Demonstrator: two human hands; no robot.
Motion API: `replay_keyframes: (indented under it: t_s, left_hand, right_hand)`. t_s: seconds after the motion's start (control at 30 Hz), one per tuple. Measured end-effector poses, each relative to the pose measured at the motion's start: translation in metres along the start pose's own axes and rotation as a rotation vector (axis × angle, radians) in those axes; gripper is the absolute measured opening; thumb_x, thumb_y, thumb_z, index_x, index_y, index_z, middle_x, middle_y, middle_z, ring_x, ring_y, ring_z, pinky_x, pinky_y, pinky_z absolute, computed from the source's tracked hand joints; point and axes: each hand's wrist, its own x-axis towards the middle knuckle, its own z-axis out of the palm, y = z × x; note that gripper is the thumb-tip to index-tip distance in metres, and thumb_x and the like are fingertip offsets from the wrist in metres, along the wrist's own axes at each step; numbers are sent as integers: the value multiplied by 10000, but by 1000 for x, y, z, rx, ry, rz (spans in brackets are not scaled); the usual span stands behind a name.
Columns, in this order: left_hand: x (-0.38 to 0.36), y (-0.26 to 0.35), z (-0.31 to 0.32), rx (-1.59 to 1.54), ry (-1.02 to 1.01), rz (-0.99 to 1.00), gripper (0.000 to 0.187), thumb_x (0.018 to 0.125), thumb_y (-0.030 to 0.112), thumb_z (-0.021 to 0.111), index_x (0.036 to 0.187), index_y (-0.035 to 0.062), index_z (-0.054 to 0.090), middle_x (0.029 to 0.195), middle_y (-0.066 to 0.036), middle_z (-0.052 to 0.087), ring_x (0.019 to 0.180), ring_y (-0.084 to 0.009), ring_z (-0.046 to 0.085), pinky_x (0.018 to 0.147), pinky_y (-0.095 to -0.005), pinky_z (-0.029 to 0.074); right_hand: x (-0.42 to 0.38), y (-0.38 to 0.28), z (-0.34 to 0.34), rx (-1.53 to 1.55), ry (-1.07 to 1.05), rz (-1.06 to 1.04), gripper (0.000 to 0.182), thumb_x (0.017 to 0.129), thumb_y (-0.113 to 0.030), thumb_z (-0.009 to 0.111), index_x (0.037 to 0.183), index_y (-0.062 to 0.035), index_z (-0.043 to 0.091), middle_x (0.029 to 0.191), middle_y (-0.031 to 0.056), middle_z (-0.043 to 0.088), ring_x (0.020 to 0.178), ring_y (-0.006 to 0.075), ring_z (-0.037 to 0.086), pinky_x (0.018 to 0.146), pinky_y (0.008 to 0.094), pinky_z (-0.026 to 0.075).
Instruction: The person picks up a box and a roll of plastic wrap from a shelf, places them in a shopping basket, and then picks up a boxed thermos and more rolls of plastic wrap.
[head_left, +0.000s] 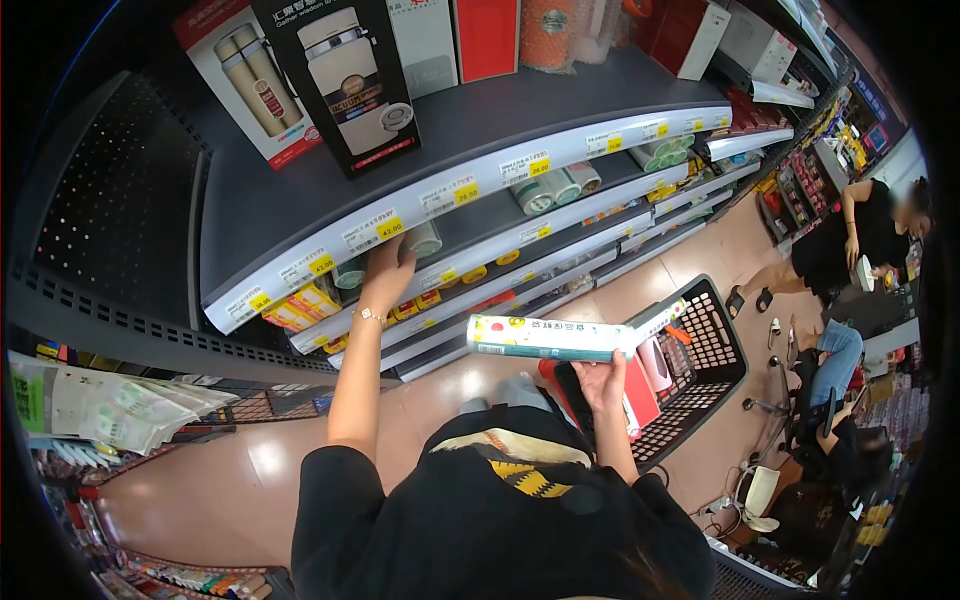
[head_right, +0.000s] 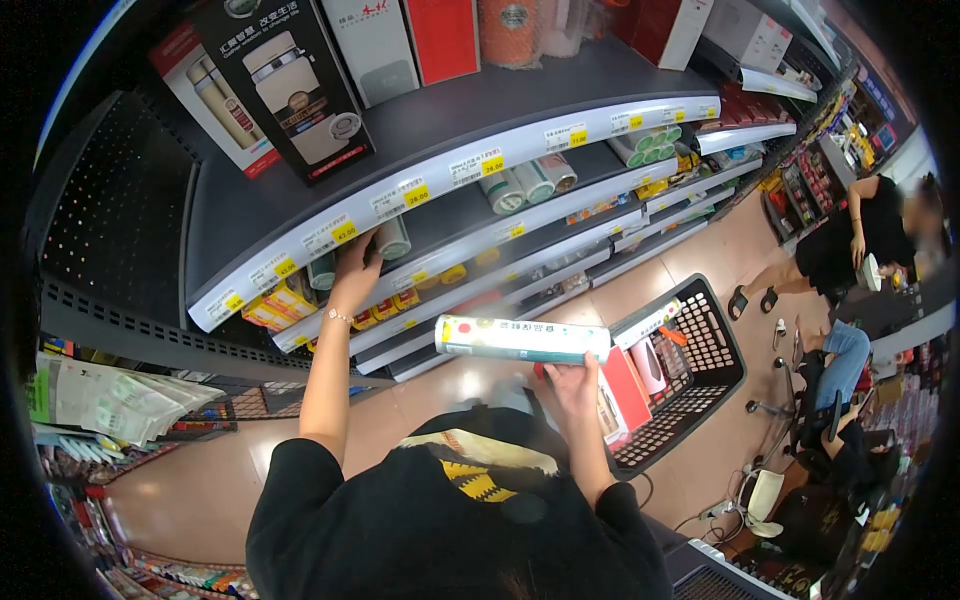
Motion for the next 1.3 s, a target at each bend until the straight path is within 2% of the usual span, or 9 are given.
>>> replay_keyframes:
  t_s: [0.07, 0.17, 0.3, 0.4, 0.53, 0.57, 0.67, 0.97, 1.3]
  left_hand:
    - [7, 6, 2, -22, -113, -94, 446, 748, 11, 433, 1189, 71, 432, 1193, -158, 453, 1085, -285, 431, 892, -328, 347]
    - [17, -37, 31, -646, -131, -224, 350, 775, 113, 462, 1107, 4, 481, 1076, -159, 538, 1052, -282, 472, 878, -318, 350]
    - [23, -1, 17, -384, 42, -285, 322, 812, 198, 498, 1059, -8, 514, 1091, -155, 533, 1070, -265, 463, 880, -299, 348]
    - [34, -1, 32, -195, 33, -181, 342, 816, 259, 516, 1045, 5, 531, 1039, -123, 572, 920, -203, 545, 804, -292, 394]
    - [52, 27, 50, 21, -296, -262, 586, 779, 372, 524, 1231, 35, 367, 1240, -187, 402, 1134, -300, 402, 929, -322, 318]
    - [56, 34, 51, 16, -396, -180, 658, 769, 384, 525, 1272, 28, 293, 1305, -206, 297, 1218, -318, 277, 989, -327, 237]
    - [59, 49, 61, 8, -369, -6, 642, 755, 411, 514, 1215, -10, 360, 1256, -220, 354, 1188, -328, 315, 968, -359, 264]
    - [66, 72, 68, -34, -366, -62, 692, 742, 377, 576, 1274, 34, 298, 1305, -186, 307, 1220, -301, 275, 996, -338, 231]
    - [74, 70, 68, 76, -368, -19, 556, 743, 341, 572, 1202, 63, 427, 1254, -166, 387, 1160, -298, 362, 959, -338, 293]
  right_hand:
    - [9, -2, -4, -17, -16, 19, 510, 765, -360, 550, 1121, -21, 411, 994, 91, 519, 824, 175, 514, 816, 390, 460]
    - [28, -5, -9, -31, -33, 40, 533, 771, -368, 542, 1145, -19, 394, 1075, 116, 506, 954, 224, 515, 808, 378, 465]
    - [53, -16, -18, -45, -64, 55, 545, 771, -375, 542, 1155, -22, 386, 1100, 129, 497, 985, 248, 512, 804, 378, 468]
    - [66, -25, -12, -56, -49, 35, 544, 766, -376, 551, 1150, -27, 391, 1071, 124, 508, 945, 244, 526, 802, 382, 470]
    - [74, -26, -17, -22, -34, 4, 541, 759, -373, 567, 1143, -33, 396, 1056, 116, 510, 929, 241, 527, 809, 391, 465]
    - [73, -26, -19, -23, -27, 2, 538, 759, -370, 568, 1143, -35, 396, 1065, 116, 506, 936, 242, 524, 817, 393, 459]
    - [67, -30, -20, -21, -7, -6, 535, 757, -365, 570, 1145, -42, 395, 1093, 116, 493, 959, 248, 514, 835, 398, 445]
    - [51, -38, -44, -47, 57, -28, 551, 767, -393, 546, 1171, -56, 382, 1135, 112, 480, 1026, 269, 481, 873, 412, 408]
    - [53, -36, -55, -86, 65, 3, 545, 772, -409, 531, 1161, -52, 396, 1123, 117, 491, 1032, 263, 477, 875, 398, 404]
